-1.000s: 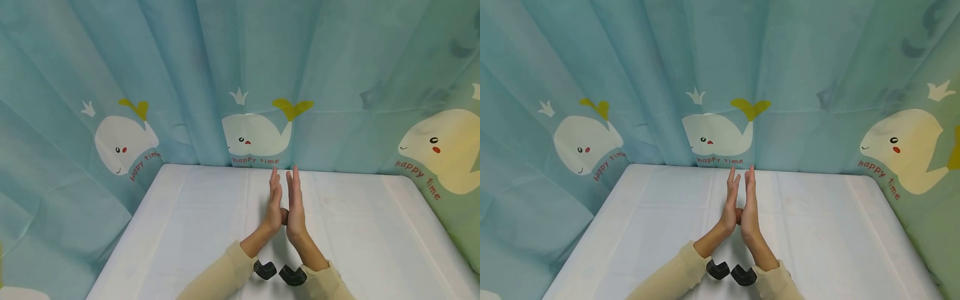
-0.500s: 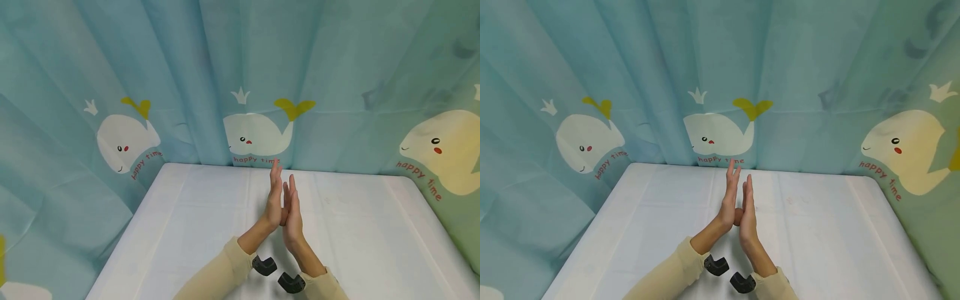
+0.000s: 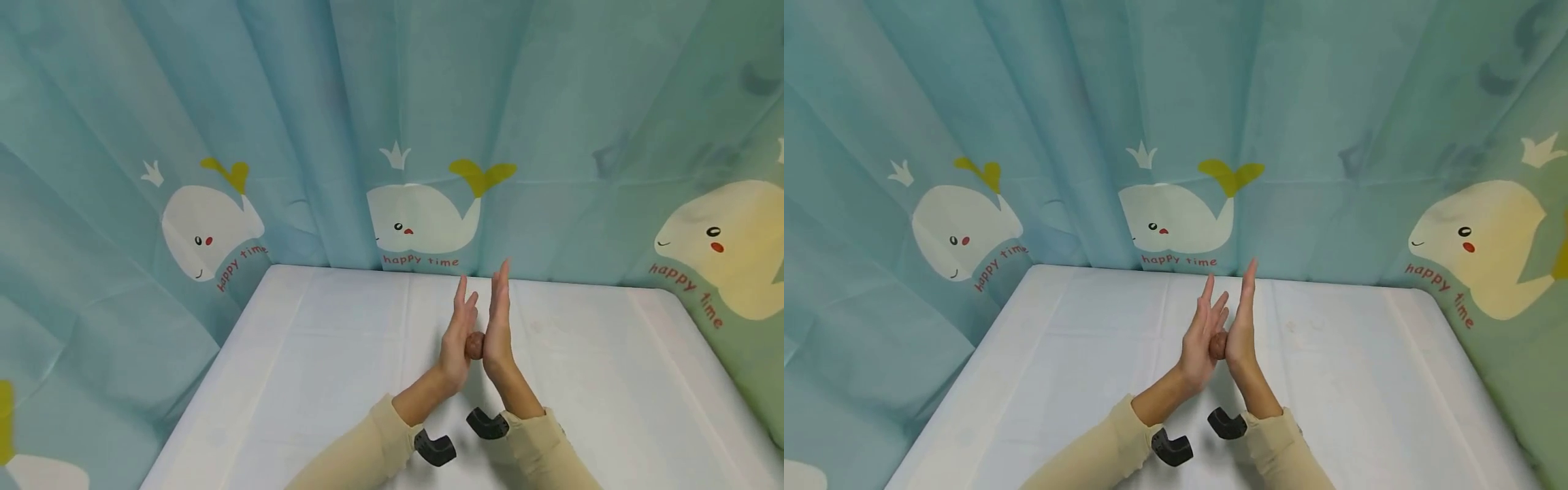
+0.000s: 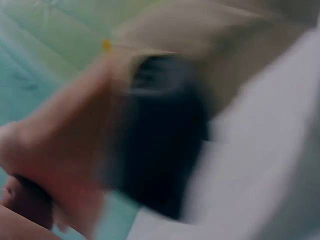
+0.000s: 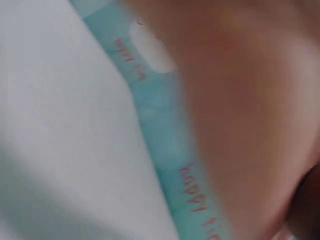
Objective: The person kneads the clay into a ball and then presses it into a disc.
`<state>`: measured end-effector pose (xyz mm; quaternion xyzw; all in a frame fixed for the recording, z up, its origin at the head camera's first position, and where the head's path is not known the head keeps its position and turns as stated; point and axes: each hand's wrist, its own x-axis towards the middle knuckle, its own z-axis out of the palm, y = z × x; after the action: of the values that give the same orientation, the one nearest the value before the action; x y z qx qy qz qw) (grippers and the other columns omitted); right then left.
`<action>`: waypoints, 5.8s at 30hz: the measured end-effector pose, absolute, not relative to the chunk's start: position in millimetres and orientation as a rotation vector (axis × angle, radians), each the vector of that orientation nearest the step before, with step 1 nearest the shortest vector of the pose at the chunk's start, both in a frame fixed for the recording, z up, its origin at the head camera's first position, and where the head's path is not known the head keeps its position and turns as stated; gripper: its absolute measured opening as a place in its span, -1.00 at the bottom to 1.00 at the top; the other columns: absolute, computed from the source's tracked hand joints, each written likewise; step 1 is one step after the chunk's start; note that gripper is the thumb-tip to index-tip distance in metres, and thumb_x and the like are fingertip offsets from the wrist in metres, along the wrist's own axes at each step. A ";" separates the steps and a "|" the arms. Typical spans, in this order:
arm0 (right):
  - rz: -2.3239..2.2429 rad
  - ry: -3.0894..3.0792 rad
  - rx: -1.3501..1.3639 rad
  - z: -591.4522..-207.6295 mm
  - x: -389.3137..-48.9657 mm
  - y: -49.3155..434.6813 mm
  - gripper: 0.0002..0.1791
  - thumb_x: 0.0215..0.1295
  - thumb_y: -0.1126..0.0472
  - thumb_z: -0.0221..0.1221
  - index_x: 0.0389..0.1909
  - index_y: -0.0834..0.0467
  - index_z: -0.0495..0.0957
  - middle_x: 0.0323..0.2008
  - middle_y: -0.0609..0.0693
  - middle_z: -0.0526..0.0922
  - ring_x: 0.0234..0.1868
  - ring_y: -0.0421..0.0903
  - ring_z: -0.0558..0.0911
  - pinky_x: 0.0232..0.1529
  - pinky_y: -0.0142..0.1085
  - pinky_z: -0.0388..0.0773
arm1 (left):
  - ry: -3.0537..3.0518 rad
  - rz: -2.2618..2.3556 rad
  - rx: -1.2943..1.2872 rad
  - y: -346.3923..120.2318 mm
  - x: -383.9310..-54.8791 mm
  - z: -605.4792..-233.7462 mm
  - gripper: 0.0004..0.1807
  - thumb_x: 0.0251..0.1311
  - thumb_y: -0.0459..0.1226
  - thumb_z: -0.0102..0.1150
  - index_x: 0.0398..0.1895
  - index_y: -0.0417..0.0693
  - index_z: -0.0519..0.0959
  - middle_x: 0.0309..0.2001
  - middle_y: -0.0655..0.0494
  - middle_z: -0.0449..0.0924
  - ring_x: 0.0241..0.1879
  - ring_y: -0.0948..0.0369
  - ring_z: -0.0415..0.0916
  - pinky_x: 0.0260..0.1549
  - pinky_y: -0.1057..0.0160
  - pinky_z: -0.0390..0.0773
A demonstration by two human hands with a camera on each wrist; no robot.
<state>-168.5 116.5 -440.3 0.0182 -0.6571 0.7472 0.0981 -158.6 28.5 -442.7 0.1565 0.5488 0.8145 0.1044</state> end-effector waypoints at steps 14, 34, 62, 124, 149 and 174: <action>2.105 -2.062 0.311 -426.9 -140.4 94.8 -0.43 0.67 -0.17 -0.58 0.63 -0.43 -0.30 0.64 -0.31 -0.21 0.62 -0.26 -0.27 0.53 0.15 -0.35 | 2.020 2.414 0.385 26.4 -176.2 -452.9 -0.33 0.63 0.08 -0.62 0.70 0.15 -0.24 0.67 0.16 -0.31 0.63 0.11 -0.36 0.51 -0.20 -0.27; 2.241 -1.972 0.222 -438.4 -142.0 95.0 -0.40 0.64 -0.24 -0.58 0.63 -0.42 -0.27 0.63 -0.33 -0.18 0.61 -0.30 -0.23 0.53 0.04 -0.22 | 2.060 2.313 0.562 22.3 -178.2 -447.4 -0.29 0.60 0.17 -0.67 0.70 0.18 -0.29 0.67 0.22 -0.35 0.63 0.16 -0.40 0.51 -0.19 -0.30; 2.412 -1.949 0.020 -443.4 -162.9 104.9 -0.37 0.58 -0.38 -0.52 0.59 -0.54 -0.37 0.64 -0.31 -0.33 0.38 -0.41 0.20 -0.39 -0.49 0.35 | 1.865 2.310 0.589 19.9 -164.5 -438.5 -0.29 0.58 0.22 -0.71 0.69 0.29 -0.32 0.67 0.19 -0.37 0.57 0.23 -0.09 0.48 0.02 0.00; 2.340 -1.921 0.111 -452.4 -153.5 105.1 -0.43 0.65 -0.24 -0.54 0.61 -0.50 -0.28 0.64 -0.33 -0.27 0.62 -0.30 -0.27 0.56 0.04 -0.24 | 2.011 2.281 0.635 28.1 -161.0 -442.9 -0.24 0.55 0.26 -0.65 0.69 0.24 -0.32 0.67 0.16 -0.31 0.62 0.18 -0.32 0.52 -0.14 -0.18; 2.409 -1.821 0.269 -453.6 -133.1 99.1 -0.35 0.64 -0.25 -0.58 0.66 -0.26 -0.35 0.66 -0.17 -0.29 0.41 -0.44 0.22 0.04 -0.56 0.32 | 1.990 2.359 0.639 24.9 -178.7 -445.6 -0.32 0.63 0.06 -0.66 0.69 0.13 -0.37 0.68 0.16 -0.41 0.64 0.12 -0.37 0.52 -0.17 -0.29; 2.372 -1.732 0.367 -432.8 -129.1 103.7 -0.38 0.65 -0.22 -0.59 0.64 -0.33 -0.40 0.66 -0.18 -0.29 0.64 -0.20 -0.32 0.48 -0.39 -0.07 | 1.955 2.235 0.795 23.4 -171.3 -444.0 -0.29 0.60 0.15 -0.77 0.69 0.14 -0.40 0.67 0.20 -0.45 0.62 0.24 -0.47 0.52 -0.15 -0.34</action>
<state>-129.1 103.7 -432.8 0.1234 -0.5827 0.7981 0.0907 -171.3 23.4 -444.0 0.2586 0.6355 0.7267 0.0338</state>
